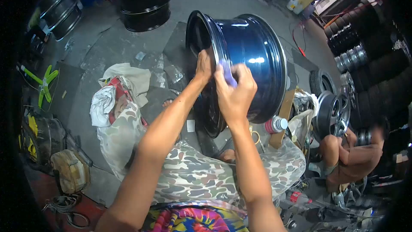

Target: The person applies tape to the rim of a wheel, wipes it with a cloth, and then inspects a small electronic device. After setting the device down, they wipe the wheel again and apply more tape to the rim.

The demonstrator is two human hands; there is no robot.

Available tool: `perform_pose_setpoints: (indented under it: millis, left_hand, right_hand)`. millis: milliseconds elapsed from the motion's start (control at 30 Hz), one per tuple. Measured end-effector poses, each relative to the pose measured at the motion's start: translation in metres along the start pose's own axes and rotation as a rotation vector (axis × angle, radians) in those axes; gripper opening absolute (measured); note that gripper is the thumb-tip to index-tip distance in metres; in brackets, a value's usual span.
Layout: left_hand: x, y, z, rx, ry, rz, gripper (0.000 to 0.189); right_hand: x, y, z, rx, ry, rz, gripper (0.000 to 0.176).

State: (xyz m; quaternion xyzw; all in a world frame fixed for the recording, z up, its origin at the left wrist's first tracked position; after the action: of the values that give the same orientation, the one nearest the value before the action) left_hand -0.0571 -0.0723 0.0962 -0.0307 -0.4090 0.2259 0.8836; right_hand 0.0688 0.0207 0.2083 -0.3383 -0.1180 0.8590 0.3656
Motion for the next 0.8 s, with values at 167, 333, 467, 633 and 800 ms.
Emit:
perform_pose_setpoints:
  millis: [167, 333, 467, 633, 800]
  left_hand:
    - [-0.002, 0.002, 0.005, -0.158, -0.149, -0.114, 0.026]
    - [-0.003, 0.009, 0.001, -0.181, -0.131, -0.035, 0.029]
    - [-0.001, 0.001, 0.004, -0.220, -0.301, -0.124, 0.021]
    - [0.003, 0.002, -0.004, -0.126, -0.108, -0.021, 0.020]
    - [-0.018, 0.013, -0.008, -0.145, -0.169, -0.176, 0.025]
  right_hand:
    - [0.003, 0.016, 0.028, -0.050, 0.058, -0.004, 0.035]
    - [0.004, 0.003, 0.013, -0.057, 0.086, 0.031, 0.034]
    - [0.015, 0.015, 0.025, -0.069, 0.151, 0.055, 0.036]
    - [0.031, 0.014, 0.025, -0.119, 0.225, 0.191, 0.038]
    - [0.039, 0.027, 0.039, -0.168, 0.332, 0.269, 0.039]
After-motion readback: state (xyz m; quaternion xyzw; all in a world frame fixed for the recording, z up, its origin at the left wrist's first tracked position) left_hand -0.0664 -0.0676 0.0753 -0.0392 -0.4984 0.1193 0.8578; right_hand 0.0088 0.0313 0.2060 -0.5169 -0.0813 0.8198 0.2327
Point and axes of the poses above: each hand's wrist, its own z-axis towards the middle knuckle, its own y-axis out of the palm, x = y × z, the point moved 8 cm from there along z, towards the middle knuckle, and after that the axes turned 11 degrees about -y, right-handed, at the moved point
